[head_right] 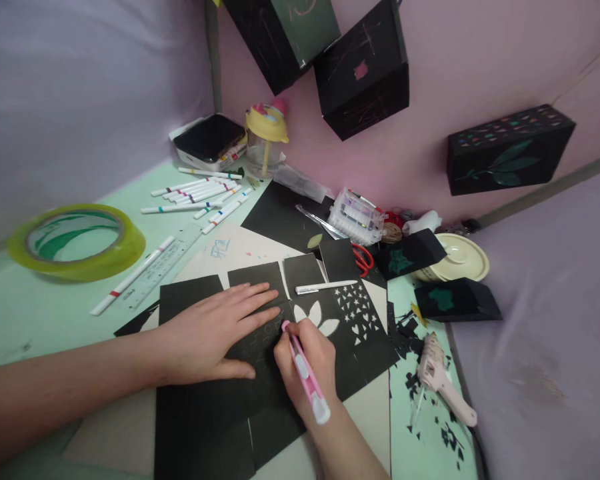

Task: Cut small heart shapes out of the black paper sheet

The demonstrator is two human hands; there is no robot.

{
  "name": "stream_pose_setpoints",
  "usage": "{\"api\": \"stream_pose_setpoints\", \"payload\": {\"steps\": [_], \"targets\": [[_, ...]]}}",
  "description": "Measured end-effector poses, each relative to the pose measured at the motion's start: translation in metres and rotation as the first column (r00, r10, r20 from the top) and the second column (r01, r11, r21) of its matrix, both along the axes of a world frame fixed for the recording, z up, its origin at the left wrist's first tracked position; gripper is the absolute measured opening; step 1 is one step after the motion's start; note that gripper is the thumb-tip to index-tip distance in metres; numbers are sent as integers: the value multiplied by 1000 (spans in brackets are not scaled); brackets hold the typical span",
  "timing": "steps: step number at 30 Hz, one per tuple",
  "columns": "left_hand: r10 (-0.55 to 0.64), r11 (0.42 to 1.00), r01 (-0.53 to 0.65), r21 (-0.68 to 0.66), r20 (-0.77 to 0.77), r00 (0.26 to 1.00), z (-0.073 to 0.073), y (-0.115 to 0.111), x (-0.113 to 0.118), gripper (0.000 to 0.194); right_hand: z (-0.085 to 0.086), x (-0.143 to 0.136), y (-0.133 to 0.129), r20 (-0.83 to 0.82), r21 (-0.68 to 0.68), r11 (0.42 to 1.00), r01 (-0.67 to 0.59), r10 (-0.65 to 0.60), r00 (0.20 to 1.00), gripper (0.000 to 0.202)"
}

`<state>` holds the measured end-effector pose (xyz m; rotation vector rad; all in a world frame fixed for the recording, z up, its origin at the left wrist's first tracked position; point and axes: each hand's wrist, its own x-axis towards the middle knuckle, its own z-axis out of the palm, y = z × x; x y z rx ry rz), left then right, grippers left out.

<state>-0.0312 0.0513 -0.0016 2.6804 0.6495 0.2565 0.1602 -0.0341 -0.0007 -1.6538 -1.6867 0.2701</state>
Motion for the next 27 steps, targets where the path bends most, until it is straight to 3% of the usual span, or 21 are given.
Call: {"api": "stream_pose_setpoints", "payload": {"steps": [6, 16, 27], "targets": [[-5, 1000, 5, 5, -26, 1000, 2, 1, 0, 83, 0, 3, -1, -89, 23, 999, 48, -45, 995, 5], [-7, 1000, 7, 1, -39, 999, 3, 1, 0, 85, -4, 9, 0, -190, -67, 995, -76, 62, 980, 6], [3, 1000, -3, 15, -9, 1000, 0, 1, -1, 83, -6, 10, 1, -165, -69, 990, -127, 114, 980, 8]]}}
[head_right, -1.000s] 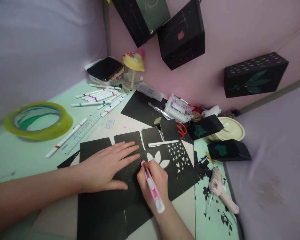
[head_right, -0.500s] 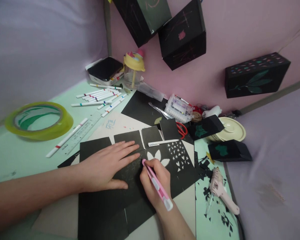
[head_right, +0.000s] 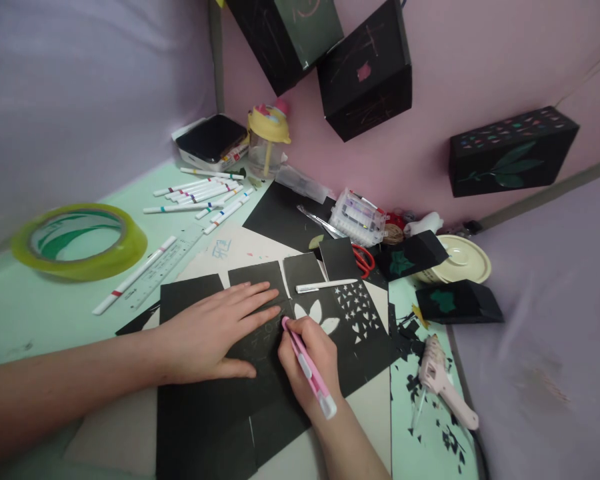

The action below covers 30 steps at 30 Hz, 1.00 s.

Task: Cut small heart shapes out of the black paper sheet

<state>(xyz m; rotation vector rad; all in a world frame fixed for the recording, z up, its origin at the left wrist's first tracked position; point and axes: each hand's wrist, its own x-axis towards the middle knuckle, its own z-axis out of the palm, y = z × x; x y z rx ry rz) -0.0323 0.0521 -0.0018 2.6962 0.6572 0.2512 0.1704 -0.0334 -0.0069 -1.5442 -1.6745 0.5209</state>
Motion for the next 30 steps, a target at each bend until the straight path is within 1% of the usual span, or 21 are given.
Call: {"api": "stream_pose_setpoints", "payload": {"steps": [3, 7, 11, 21, 27, 30], "targets": [[-3, 1000, 3, -2, -6, 1000, 1, 0, 0, 83, 1, -1, 1, 23, 13, 1000, -28, 28, 999, 9], [-6, 1000, 6, -6, -6, 1000, 2, 1, 1, 83, 3, -1, 3, 105, 58, 993, -98, 92, 990, 11], [-5, 1000, 4, -20, -16, 1000, 3, 2, 1, 82, 3, 1, 5, 162, 74, 987, -143, 130, 978, 13], [-6, 1000, 6, -19, -21, 1000, 4, 2, 0, 82, 9, 0, 7, 247, 159, 964, -212, 169, 954, 19], [-3, 1000, 3, -21, -7, 1000, 4, 2, 0, 82, 5, 2, 6, 260, 167, 961, -222, 175, 950, 20], [-7, 1000, 7, -18, -7, 1000, 3, 2, 0, 82, 4, 3, 5, 238, 167, 963, -213, 170, 956, 18]]}}
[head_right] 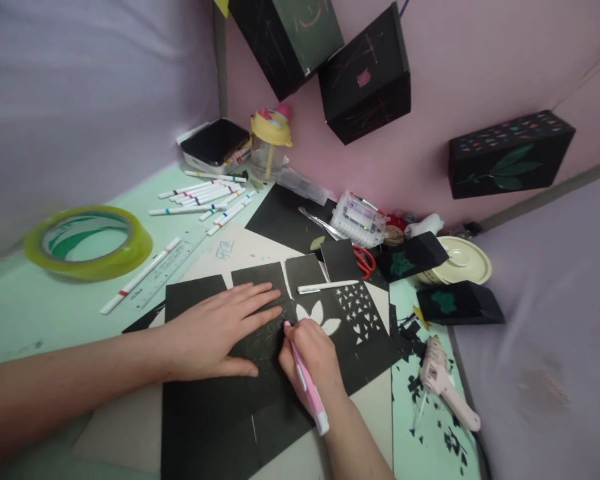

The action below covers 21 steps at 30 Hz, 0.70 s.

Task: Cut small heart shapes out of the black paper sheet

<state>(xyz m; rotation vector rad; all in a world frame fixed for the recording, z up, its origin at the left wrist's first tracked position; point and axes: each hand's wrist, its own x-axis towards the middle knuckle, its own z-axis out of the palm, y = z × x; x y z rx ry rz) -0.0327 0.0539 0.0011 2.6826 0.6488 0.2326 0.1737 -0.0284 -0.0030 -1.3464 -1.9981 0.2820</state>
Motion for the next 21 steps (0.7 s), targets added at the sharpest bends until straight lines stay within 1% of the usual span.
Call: {"api": "stream_pose_setpoints", "payload": {"steps": [4, 8, 15, 21], "targets": [[-6, 1000, 6, 3, -3, 1000, -1, 0, 0, 83, 0, 2, -1, -44, -29, 999, 29, -30, 999, 17], [-7, 1000, 7, -1, -4, 1000, -1, -1, -1, 83, 0, 3, -2, -45, -33, 999, 27, -28, 999, 17], [1, 1000, -1, -11, 7, 1000, -1, 0, -1, 82, 2, 1, 0, -12, -28, 999, 16, -16, 1000, 16], [-4, 1000, 4, -8, -4, 1000, -1, 0, -1, 83, 1, 0, 1, 42, 5, 1000, 11, -11, 999, 16]]}}
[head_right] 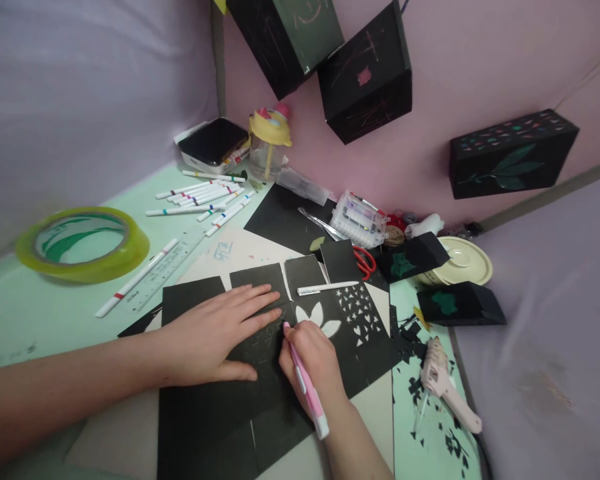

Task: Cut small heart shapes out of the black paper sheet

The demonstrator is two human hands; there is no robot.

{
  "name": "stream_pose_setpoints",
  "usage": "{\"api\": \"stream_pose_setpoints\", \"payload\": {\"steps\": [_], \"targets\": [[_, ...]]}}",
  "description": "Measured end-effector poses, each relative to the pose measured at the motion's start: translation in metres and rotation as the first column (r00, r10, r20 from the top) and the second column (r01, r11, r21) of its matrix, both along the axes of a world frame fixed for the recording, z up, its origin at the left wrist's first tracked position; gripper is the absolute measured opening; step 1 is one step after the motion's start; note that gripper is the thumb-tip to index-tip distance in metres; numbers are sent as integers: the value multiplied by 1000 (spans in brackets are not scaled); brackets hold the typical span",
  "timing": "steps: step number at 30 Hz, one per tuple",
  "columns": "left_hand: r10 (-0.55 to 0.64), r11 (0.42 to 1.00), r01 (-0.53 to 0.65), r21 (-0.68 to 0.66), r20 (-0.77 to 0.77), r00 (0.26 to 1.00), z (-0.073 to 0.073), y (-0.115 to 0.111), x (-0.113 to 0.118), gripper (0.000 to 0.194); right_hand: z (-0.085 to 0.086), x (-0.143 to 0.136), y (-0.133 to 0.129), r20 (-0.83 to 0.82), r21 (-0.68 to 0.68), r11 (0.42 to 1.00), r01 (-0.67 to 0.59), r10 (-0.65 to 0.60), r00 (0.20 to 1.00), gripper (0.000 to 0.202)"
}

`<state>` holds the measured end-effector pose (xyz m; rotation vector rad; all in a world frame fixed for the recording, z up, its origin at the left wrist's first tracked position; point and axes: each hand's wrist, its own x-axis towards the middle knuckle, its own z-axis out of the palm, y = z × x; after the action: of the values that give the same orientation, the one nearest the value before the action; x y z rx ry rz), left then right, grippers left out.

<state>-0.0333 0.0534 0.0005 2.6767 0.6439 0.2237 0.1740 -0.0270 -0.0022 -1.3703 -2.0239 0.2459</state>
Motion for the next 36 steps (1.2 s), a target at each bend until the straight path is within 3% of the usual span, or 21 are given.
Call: {"api": "stream_pose_setpoints", "payload": {"steps": [12, 36], "targets": [[5, 1000, -5, -8, -22, 1000, 3, 0, 2, 83, 2, -1, 1, 81, 12, 999, -44, 43, 996, 17], [7, 1000, -7, 6, 13, 1000, 2, 0, 1, 80, -2, 2, -1, 66, -5, 999, -35, 36, 997, 17]]}}
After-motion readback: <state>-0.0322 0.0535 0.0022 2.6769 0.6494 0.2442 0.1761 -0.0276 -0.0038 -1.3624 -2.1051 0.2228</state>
